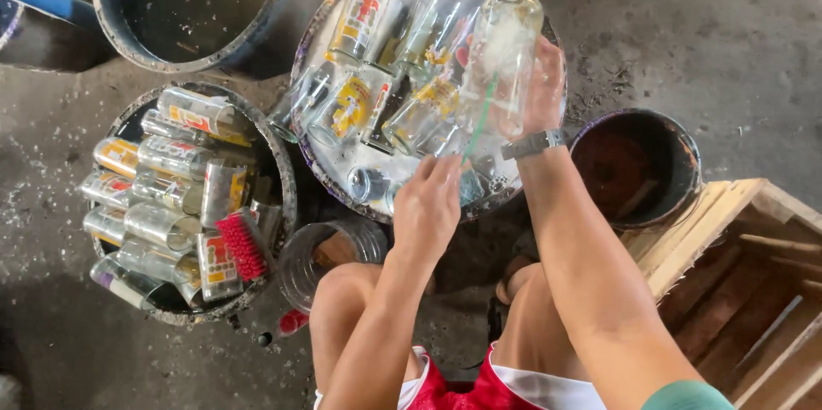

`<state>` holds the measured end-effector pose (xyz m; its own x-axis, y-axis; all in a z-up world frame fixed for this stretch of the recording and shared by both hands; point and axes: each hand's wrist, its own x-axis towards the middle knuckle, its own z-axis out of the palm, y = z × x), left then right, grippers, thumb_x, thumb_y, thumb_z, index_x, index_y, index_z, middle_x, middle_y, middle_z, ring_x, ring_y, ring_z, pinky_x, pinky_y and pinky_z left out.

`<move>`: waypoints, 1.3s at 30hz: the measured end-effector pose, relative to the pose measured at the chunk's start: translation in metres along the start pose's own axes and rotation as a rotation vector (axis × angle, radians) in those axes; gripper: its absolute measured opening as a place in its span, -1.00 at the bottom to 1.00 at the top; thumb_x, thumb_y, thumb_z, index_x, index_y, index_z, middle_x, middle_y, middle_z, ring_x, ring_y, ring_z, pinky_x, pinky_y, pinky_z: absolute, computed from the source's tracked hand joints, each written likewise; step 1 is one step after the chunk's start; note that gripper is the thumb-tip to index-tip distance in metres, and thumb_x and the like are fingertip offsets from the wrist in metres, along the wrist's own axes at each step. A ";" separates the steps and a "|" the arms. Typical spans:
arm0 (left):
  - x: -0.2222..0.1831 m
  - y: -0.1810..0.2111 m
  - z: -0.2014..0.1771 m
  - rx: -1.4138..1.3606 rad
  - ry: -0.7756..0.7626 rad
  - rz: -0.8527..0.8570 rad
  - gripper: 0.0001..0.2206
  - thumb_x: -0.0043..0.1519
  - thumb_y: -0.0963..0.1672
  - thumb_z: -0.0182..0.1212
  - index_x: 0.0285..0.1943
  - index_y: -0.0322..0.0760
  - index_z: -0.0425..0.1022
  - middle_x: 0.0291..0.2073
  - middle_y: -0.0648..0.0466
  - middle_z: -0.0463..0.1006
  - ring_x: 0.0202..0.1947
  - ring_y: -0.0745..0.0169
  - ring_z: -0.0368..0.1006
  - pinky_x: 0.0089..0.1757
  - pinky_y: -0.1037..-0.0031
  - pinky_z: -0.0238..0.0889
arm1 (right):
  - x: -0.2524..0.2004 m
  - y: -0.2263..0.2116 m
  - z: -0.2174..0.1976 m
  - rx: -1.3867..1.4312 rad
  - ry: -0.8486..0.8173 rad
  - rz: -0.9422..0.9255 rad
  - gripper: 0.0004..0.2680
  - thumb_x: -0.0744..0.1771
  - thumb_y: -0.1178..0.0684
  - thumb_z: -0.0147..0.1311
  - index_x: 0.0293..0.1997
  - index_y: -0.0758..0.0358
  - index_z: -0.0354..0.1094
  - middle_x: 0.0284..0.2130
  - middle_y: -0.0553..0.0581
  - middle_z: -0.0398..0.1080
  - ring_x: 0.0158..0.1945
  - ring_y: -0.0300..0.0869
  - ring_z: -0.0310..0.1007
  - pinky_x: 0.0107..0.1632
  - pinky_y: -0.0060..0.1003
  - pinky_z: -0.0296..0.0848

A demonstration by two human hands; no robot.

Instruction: Washing and rinsing glass jars using a sponge, brush, and water in a production setting.

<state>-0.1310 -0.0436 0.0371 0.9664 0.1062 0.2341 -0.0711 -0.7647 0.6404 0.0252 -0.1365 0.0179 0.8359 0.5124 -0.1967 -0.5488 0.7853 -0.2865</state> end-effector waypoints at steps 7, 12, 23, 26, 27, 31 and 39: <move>-0.047 0.011 -0.018 0.126 -0.090 -0.029 -0.93 0.17 -0.20 -0.09 -0.24 -0.16 0.29 -0.52 0.11 0.20 -0.66 0.09 0.19 -0.61 0.45 0.09 | 0.011 -0.012 -0.032 -0.691 0.493 -0.268 -0.35 0.03 -0.43 -0.13 0.10 0.13 -0.08 -0.03 0.12 0.06 0.03 -0.12 0.06 0.06 -0.08 0.14; -0.061 0.016 -0.022 0.038 -0.092 -0.179 -0.84 0.20 -0.14 -0.18 -0.19 -0.16 0.34 -0.54 0.14 0.19 -0.66 0.19 0.22 -0.60 0.48 0.12 | -0.007 -0.009 0.019 -0.170 0.295 -0.123 -0.49 0.05 -0.18 -0.02 -0.05 0.39 0.15 -0.38 0.31 0.30 -0.38 -0.01 0.34 -0.36 -0.16 0.41; -0.022 0.005 0.003 0.018 0.025 0.008 -0.88 0.19 -0.18 -0.12 -0.18 -0.21 0.33 -0.42 0.07 0.31 -0.62 0.09 0.24 -0.63 0.44 0.08 | 0.018 -0.010 -0.031 -0.319 -0.113 -0.215 -0.50 0.12 -0.37 -0.04 -0.04 0.22 0.19 -0.15 0.15 0.28 -0.12 -0.06 0.32 -0.02 -0.04 0.34; -0.061 0.007 -0.011 0.005 -0.098 -0.092 -0.87 0.19 -0.17 -0.12 -0.14 -0.16 0.31 -0.49 0.09 0.22 -0.63 0.08 0.24 -0.57 0.42 0.13 | 0.002 -0.016 -0.002 -0.733 0.609 -0.125 -0.26 0.00 -0.44 -0.19 0.24 0.00 -0.30 0.26 0.06 -0.30 0.31 -0.10 -0.34 0.20 0.02 -0.22; -0.066 0.009 -0.013 -0.001 -0.105 -0.094 -0.87 0.19 -0.17 -0.12 -0.14 -0.16 0.31 -0.49 0.09 0.22 -0.63 0.08 0.24 -0.57 0.42 0.13 | 0.015 -0.017 -0.032 -0.734 0.619 -0.124 -0.26 0.00 -0.44 -0.19 0.24 0.00 -0.30 0.26 0.06 -0.30 0.31 -0.10 -0.34 0.20 0.02 -0.22; -0.068 0.021 -0.022 -0.070 -0.122 -0.185 -0.84 0.20 -0.14 -0.19 -0.17 -0.19 0.33 -0.46 0.13 0.31 -0.57 0.26 0.33 -0.56 0.50 0.19 | 0.033 -0.016 -0.077 -0.648 0.483 -0.345 -0.31 0.04 -0.33 -0.01 0.15 0.28 -0.17 0.20 0.27 -0.22 0.28 -0.02 -0.24 0.21 -0.11 -0.08; -0.008 0.014 0.011 -0.191 -0.006 -0.149 -0.85 0.21 -0.15 -0.20 -0.18 -0.18 0.31 -0.29 0.10 0.37 -0.43 0.18 0.34 -0.46 0.46 0.17 | 0.000 -0.010 0.007 -0.246 0.140 -0.100 -0.36 -0.02 -0.31 0.08 0.00 0.37 0.14 -0.29 0.25 0.34 -0.28 -0.09 0.37 -0.16 -0.24 0.42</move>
<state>-0.1369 -0.0618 0.0366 0.9711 0.2050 0.1225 0.0279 -0.6069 0.7943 0.0305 -0.1418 0.0274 0.8863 0.3703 -0.2781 -0.4631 0.7131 -0.5263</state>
